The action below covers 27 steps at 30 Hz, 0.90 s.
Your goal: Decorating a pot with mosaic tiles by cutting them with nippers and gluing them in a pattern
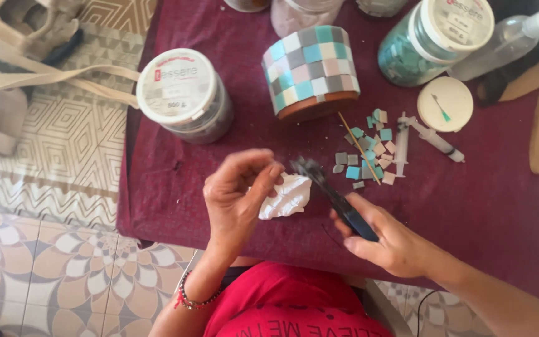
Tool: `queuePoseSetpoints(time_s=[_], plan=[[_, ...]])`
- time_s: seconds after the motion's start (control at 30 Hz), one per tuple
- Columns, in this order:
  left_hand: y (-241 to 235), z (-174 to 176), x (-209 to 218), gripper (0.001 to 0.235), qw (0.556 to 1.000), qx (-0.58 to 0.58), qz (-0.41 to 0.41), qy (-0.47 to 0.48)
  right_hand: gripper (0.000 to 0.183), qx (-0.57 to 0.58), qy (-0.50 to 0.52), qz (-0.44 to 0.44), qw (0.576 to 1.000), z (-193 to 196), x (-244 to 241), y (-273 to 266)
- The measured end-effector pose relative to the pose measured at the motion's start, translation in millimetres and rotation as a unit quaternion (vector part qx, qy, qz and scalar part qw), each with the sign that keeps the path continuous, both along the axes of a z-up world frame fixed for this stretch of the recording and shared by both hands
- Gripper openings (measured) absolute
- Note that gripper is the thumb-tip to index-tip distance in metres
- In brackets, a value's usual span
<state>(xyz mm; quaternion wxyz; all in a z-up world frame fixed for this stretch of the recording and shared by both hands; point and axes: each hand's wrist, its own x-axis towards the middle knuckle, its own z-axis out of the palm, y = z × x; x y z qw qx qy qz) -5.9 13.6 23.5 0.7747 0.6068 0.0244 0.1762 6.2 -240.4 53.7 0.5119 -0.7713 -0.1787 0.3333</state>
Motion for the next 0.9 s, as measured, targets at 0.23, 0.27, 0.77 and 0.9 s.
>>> queuePoseSetpoints(time_s=[0.23, 0.27, 0.77, 0.9], plan=[[12.3, 4.3, 9.3, 0.013, 0.998, 0.021, 0.039, -0.046, 0.032, 0.188, 0.153, 0.038, 0.969, 5.2, 15.6, 35.2], [11.1, 1.1, 8.8, 0.017, 0.999, -0.01, 0.038, -0.029, 0.033, 0.204, 0.155, 0.042, 0.966, 3.1, 18.9, 37.7], [5.9, 3.6, 15.4, 0.019, 0.994, 0.061, 0.087, 0.005, 0.051, 0.259, 0.214, 0.045, 0.941, -34.1, 13.5, 26.7], [2.7, 15.4, 12.1, 0.013, 0.978, 0.193, 0.081, -0.002, 0.054, 0.178, 0.285, 0.071, 0.939, -13.8, 15.7, 28.1]])
